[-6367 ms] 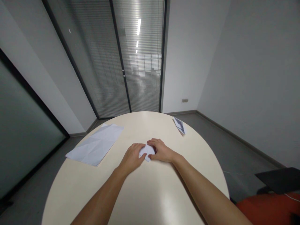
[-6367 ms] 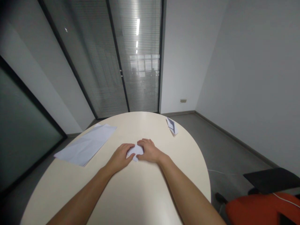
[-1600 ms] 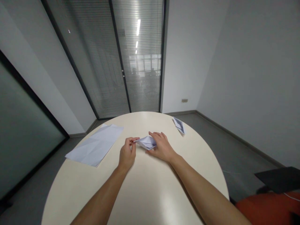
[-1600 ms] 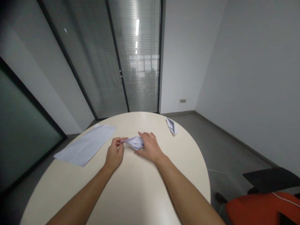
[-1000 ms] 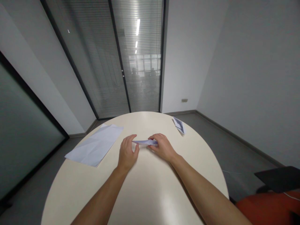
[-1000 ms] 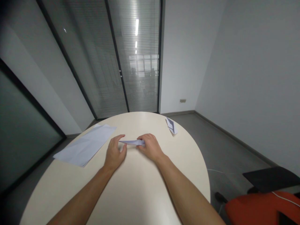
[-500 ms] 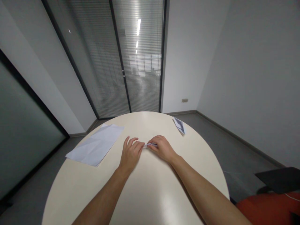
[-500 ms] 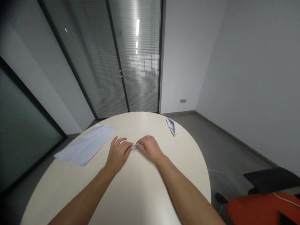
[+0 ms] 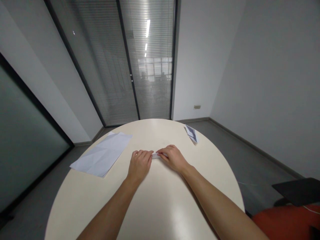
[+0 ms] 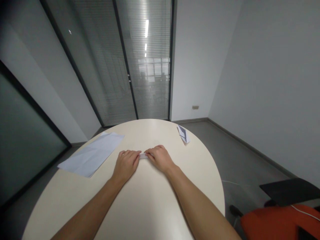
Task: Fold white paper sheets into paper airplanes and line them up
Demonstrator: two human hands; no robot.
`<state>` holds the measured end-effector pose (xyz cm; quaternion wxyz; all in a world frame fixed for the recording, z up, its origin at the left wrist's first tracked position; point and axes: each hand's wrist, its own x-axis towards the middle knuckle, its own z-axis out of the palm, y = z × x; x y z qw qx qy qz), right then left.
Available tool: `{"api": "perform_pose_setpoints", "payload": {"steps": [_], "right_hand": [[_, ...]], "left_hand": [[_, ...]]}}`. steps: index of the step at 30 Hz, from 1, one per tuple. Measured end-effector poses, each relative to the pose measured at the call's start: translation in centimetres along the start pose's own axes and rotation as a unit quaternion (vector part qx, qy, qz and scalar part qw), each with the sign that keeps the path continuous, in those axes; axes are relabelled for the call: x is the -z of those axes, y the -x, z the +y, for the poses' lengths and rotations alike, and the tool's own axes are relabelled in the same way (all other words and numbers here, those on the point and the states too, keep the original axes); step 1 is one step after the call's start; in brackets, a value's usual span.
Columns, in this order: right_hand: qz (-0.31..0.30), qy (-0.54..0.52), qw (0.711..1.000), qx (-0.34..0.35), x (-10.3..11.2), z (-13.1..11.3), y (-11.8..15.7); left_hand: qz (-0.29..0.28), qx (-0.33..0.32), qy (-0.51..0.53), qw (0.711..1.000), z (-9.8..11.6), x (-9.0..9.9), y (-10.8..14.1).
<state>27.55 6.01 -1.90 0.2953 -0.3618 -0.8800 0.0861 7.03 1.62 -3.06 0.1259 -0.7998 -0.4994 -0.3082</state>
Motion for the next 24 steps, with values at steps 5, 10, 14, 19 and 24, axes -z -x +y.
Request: {"api": "perform_pose_setpoints", "payload": {"steps": [5,10,14,19,24], "right_hand": [[-0.009,-0.010,1.000,-0.011,0.0,-0.3,0.1],[-0.033,-0.011,0.999,-0.022,-0.3,-0.2,0.1],[-0.056,-0.008,0.998,-0.014,-0.6,0.3,0.3],[-0.067,-0.018,0.998,0.001,-1.0,0.8,0.5],[-0.072,-0.037,0.997,0.007,-1.2,0.8,0.6]], "left_hand": [[-0.026,0.000,0.014,1.000,0.0,-0.2,0.1],[-0.114,0.021,-0.025,0.993,0.2,0.3,-0.1],[-0.162,0.039,-0.032,0.985,0.3,0.5,-0.1],[-0.180,0.051,-0.011,0.982,0.3,0.4,0.0],[-0.175,0.051,-0.001,0.983,0.3,0.4,0.1]]}}
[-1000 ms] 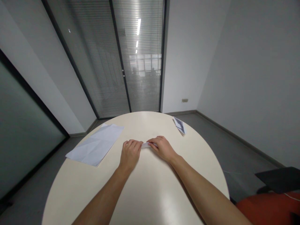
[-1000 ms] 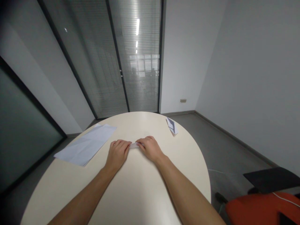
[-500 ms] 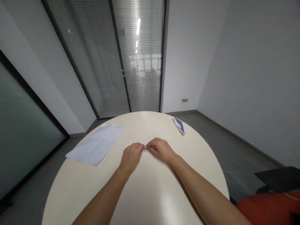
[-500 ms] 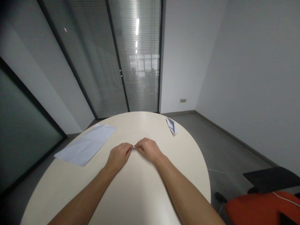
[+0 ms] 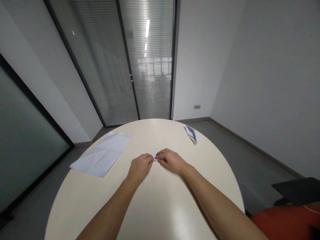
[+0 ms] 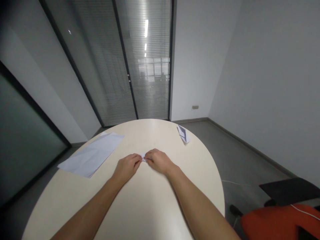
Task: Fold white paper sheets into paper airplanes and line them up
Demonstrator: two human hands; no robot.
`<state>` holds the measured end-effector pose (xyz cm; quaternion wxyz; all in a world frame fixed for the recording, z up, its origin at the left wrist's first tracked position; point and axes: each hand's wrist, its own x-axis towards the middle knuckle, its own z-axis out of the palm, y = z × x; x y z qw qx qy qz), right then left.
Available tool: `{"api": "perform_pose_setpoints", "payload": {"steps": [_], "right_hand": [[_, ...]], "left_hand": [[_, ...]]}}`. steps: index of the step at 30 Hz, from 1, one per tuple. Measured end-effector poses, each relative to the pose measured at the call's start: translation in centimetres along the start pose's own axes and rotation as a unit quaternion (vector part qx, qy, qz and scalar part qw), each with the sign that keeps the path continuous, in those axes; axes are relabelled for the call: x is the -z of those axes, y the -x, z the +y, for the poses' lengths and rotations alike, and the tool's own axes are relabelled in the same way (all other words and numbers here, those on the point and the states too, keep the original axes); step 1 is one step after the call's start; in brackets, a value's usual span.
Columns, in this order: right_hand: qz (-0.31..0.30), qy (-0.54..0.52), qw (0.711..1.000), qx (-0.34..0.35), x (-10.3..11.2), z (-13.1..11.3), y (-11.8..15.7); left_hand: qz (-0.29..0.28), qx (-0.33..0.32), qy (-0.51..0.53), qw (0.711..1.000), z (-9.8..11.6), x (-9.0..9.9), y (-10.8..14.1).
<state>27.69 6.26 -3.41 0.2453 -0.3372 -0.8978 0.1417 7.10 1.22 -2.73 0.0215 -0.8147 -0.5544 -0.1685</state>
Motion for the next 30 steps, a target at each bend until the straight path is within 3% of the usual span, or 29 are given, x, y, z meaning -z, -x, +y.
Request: {"api": "perform_pose_setpoints", "payload": {"steps": [10,30], "right_hand": [[0.000,-0.018,1.000,-0.020,0.15,-0.24,0.18],[-0.010,-0.017,0.999,-0.030,0.39,-0.03,0.10]], "left_hand": [[0.021,-0.023,0.026,0.999,0.00,-0.18,0.01],[0.022,0.003,0.069,0.997,-0.64,-0.96,0.07]]}}
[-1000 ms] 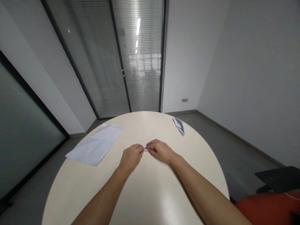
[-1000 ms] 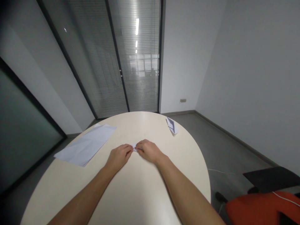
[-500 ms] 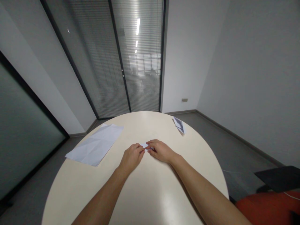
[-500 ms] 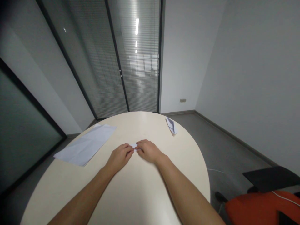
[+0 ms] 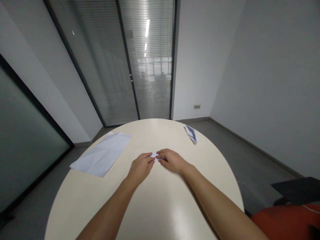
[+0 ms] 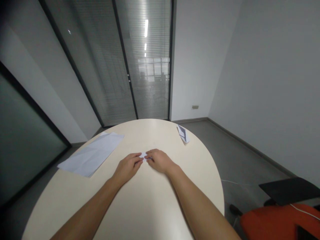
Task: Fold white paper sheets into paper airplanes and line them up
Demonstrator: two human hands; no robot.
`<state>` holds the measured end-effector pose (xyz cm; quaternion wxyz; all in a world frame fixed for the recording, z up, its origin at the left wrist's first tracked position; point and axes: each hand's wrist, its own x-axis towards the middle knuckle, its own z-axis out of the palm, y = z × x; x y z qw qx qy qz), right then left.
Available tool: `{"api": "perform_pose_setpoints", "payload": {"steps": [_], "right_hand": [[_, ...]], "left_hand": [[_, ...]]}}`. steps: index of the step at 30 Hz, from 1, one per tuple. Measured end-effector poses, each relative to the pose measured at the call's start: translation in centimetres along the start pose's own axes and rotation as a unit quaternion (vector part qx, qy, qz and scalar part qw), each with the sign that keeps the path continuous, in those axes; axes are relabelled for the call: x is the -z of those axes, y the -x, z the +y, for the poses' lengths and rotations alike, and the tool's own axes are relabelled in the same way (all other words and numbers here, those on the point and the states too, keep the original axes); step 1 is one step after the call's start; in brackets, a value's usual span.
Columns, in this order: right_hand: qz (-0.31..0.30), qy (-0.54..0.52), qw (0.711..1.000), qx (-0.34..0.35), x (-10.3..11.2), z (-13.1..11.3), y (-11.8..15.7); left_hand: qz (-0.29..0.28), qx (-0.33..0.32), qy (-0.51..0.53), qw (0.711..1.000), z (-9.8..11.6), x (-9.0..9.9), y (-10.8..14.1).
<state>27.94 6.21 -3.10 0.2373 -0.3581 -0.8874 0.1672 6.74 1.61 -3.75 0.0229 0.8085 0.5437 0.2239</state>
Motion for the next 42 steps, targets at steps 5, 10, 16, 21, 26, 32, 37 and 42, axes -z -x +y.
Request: {"api": "perform_pose_setpoints", "payload": {"steps": [5,10,16,21,26,32,37,42], "right_hand": [[-0.004,0.010,1.000,-0.019,0.3,0.0,0.1],[0.002,0.019,0.998,-0.053,0.4,0.1,0.0],[0.011,0.027,0.998,-0.058,0.7,-0.1,0.0],[0.012,0.014,0.999,-0.038,0.7,0.1,0.0],[0.012,0.007,1.000,-0.015,0.4,0.7,0.0],[0.014,0.010,1.000,0.002,0.2,1.1,0.0],[0.014,0.016,1.000,0.010,0.3,1.0,0.1],[0.013,0.022,0.999,0.023,0.2,1.1,0.0]], "left_hand": [[-0.006,0.001,0.010,1.000,0.0,0.2,0.0],[0.001,0.000,0.008,1.000,0.0,0.0,0.0],[0.006,0.000,0.021,1.000,-0.2,-0.3,0.0],[0.008,0.004,0.024,1.000,-0.4,-0.4,0.0],[0.014,0.000,0.025,1.000,-0.6,-0.5,0.0],[0.018,0.007,0.038,0.999,-0.7,-0.6,0.0],[0.020,0.009,0.043,0.999,-0.8,-0.8,0.0],[0.015,0.012,0.040,0.999,-0.8,-0.7,0.0]]}}
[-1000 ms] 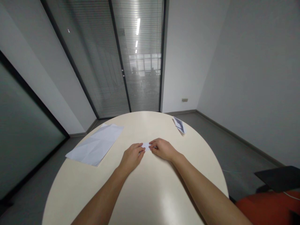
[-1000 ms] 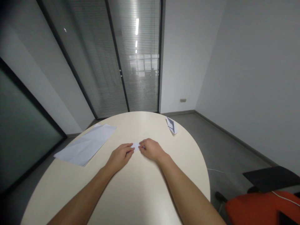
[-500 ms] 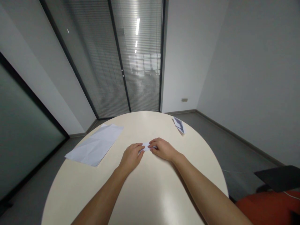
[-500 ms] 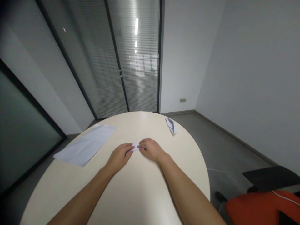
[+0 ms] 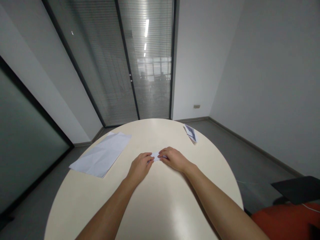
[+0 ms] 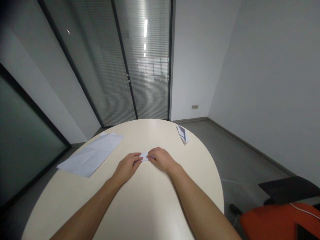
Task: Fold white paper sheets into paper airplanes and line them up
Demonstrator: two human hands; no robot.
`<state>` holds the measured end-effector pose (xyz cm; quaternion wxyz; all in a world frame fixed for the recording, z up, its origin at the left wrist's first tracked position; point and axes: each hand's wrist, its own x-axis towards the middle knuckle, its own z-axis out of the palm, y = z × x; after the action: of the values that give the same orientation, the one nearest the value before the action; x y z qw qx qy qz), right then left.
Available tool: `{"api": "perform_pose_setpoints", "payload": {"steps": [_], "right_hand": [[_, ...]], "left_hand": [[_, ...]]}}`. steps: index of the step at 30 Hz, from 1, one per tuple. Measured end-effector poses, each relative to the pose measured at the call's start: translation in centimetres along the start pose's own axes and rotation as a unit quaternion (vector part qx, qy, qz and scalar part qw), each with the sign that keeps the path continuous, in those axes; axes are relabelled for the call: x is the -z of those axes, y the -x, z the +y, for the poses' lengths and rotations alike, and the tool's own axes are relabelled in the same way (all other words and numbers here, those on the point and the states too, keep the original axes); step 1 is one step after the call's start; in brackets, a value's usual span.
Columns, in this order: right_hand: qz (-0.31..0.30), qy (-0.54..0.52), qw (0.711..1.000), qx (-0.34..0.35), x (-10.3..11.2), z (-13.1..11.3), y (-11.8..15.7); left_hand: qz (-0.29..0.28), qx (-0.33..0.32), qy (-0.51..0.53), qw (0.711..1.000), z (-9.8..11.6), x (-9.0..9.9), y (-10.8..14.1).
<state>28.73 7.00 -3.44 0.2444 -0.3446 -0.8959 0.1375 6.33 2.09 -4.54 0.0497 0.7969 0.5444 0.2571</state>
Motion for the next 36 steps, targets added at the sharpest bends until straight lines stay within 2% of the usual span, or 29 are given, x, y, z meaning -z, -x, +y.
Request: {"api": "perform_pose_setpoints", "payload": {"steps": [6,20,30,36], "right_hand": [[-0.010,0.013,1.000,0.014,0.1,0.1,-0.1],[-0.017,0.019,0.999,-0.043,0.7,-1.1,-0.2],[-0.007,0.011,0.999,-0.033,0.3,-0.5,0.0],[-0.008,0.040,0.995,-0.092,0.8,-0.6,0.1]], "left_hand": [[-0.001,-0.006,0.002,1.000,0.2,0.2,-0.1],[0.016,-0.015,0.006,1.000,0.0,0.0,0.0],[-0.005,0.022,-0.030,0.999,0.7,0.9,-0.3],[0.035,0.030,-0.033,0.998,0.3,0.6,-0.3]]}}
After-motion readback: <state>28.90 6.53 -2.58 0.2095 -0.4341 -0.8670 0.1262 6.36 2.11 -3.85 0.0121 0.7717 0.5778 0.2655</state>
